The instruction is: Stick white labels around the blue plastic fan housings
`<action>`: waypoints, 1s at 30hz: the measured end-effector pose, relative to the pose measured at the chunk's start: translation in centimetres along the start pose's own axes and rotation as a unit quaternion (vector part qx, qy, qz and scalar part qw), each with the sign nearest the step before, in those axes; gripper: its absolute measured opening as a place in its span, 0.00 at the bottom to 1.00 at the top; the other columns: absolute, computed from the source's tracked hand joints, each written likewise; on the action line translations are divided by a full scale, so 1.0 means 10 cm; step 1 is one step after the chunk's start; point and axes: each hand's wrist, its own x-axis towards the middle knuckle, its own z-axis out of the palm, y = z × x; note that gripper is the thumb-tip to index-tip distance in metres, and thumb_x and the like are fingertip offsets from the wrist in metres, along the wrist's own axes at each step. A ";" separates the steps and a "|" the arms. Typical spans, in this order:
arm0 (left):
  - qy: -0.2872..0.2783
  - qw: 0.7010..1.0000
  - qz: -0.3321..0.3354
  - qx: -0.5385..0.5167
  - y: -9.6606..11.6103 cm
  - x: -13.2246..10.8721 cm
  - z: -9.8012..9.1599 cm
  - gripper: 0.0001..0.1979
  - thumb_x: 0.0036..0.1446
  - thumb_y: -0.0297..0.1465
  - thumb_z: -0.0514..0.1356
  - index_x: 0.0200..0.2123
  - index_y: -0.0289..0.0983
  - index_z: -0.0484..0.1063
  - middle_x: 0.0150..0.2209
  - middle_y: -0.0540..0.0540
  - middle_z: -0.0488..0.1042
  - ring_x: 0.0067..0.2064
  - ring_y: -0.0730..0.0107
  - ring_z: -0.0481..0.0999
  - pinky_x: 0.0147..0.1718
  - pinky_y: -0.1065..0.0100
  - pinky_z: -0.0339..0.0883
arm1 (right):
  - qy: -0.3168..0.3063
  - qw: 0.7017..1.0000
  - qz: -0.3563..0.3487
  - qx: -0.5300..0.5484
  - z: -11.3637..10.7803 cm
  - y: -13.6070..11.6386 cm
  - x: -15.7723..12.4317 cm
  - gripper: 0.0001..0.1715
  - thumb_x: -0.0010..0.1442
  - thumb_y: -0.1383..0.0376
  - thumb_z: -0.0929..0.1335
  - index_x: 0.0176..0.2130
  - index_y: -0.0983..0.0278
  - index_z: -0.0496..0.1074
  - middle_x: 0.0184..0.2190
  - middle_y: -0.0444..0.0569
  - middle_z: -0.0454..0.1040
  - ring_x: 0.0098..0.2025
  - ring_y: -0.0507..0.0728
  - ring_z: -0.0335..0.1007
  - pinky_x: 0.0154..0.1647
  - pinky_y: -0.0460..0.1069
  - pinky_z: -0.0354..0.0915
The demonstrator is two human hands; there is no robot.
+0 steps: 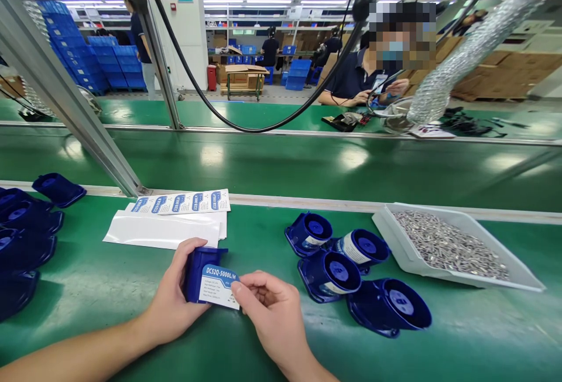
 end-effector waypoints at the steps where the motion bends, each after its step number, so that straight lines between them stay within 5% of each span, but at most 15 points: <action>1: -0.001 1.000 0.000 -0.001 0.00 0.00 0.00 0.42 0.52 0.21 0.69 0.66 0.54 0.60 0.63 0.44 0.62 0.65 0.48 0.68 0.67 0.45 0.62 | -0.001 1.000 0.000 0.002 0.00 0.01 0.00 0.18 0.58 0.51 0.79 0.32 0.63 0.83 0.25 0.47 0.76 0.25 0.52 0.69 0.26 0.46 0.68; 30: -0.005 1.000 0.002 0.001 -0.02 0.00 0.00 0.41 0.53 0.20 0.69 0.65 0.51 0.60 0.63 0.43 0.62 0.64 0.49 0.69 0.65 0.47 0.63 | -0.006 1.000 0.010 0.009 -0.02 0.04 0.02 0.18 0.58 0.50 0.80 0.32 0.62 0.84 0.26 0.47 0.76 0.25 0.51 0.68 0.27 0.46 0.66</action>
